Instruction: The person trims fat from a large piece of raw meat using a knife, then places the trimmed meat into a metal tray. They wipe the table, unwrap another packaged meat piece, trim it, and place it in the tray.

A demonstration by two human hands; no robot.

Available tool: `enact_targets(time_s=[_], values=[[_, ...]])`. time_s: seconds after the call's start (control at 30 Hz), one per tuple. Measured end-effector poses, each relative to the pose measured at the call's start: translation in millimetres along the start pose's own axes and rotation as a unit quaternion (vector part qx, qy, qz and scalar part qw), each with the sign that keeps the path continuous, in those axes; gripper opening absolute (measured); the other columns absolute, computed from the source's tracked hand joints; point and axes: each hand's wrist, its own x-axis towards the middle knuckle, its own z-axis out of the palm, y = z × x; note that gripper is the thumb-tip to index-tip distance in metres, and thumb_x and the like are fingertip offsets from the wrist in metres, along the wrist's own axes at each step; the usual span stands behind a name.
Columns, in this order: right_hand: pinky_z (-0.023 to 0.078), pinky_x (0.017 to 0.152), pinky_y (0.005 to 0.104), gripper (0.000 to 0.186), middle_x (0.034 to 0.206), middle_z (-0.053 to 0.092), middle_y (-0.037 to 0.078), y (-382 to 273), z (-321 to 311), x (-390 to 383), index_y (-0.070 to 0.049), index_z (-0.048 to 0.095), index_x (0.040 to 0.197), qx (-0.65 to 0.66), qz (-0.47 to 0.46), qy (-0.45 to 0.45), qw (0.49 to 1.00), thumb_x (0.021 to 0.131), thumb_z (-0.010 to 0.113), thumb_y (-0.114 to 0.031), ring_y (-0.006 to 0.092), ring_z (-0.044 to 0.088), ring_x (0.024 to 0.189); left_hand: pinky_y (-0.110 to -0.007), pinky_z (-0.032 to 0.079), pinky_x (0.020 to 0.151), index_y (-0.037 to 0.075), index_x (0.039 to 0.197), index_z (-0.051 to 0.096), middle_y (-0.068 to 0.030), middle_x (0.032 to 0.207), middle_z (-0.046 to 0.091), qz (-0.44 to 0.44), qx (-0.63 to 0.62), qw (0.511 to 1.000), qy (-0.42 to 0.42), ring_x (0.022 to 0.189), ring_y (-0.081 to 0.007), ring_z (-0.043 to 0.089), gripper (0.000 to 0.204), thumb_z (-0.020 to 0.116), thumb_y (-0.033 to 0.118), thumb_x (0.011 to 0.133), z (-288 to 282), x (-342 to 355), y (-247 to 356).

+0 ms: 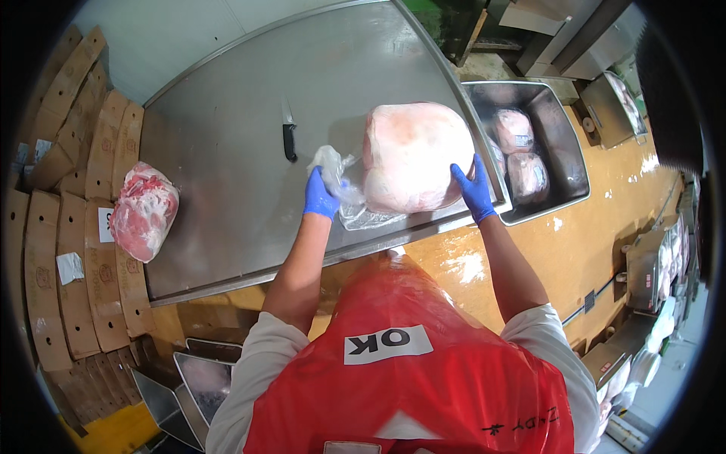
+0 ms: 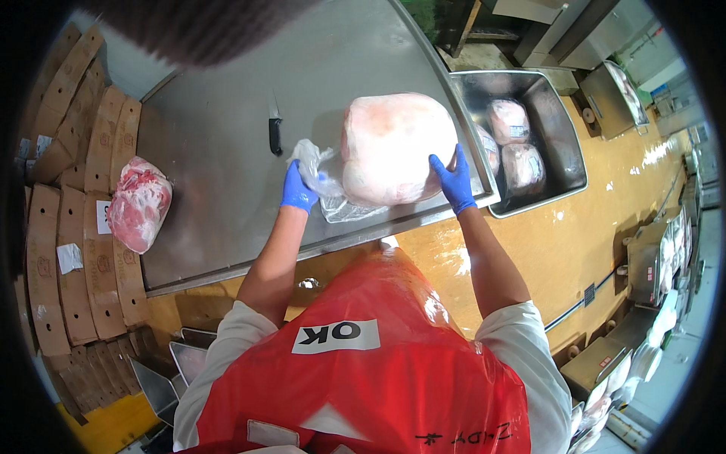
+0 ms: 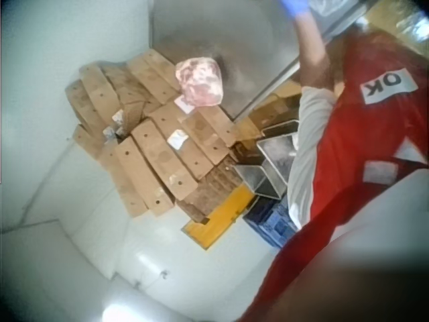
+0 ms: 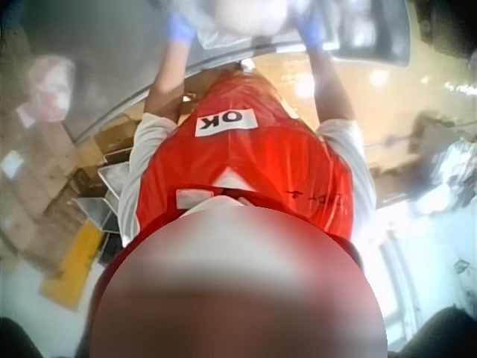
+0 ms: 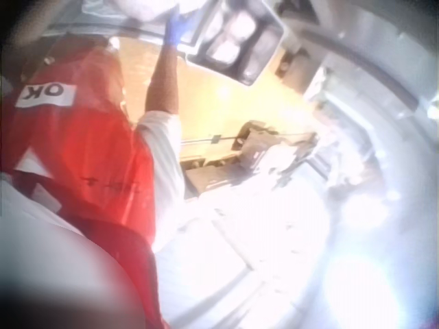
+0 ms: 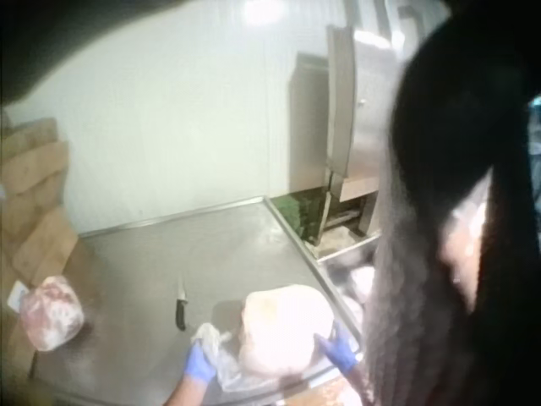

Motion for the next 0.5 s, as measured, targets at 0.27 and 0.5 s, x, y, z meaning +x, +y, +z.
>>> enact_targets(time_s=[0.27, 0.5], values=[[0.041, 0.117, 0.0359, 0.101, 0.158, 0.044, 0.022, -13, -2, 14, 0.0, 0.013, 0.167, 0.101, 0.109, -0.095, 0.984, 0.096, 0.081, -0.026, 0.026, 0.048, 0.142, -0.038, 0.058, 0.086, 0.01, 0.127, 0.065, -0.0057, 0.118, 0.068, -0.127, 0.026, 0.99, 0.048, 0.102, -0.0181, 0.066, 0.031, 0.053, 0.033, 0.109, -5, -99, -33], [0.048, 0.112, 0.0413, 0.115, 0.15, 0.048, 0.031, -1, 35, 9, 0.013, 0.018, 0.161, 0.05, 0.049, -0.125, 0.99, 0.084, 0.09, -0.035, 0.0348, 0.053, 0.137, -0.033, 0.053, 0.064, 0.014, 0.103, 0.062, -0.0004, 0.087, 0.064, -0.056, 0.015, 0.997, 0.043, 0.074, -0.0141, 0.062, 0.02, 0.049, 0.028, 0.111, 24, -145, -26]])
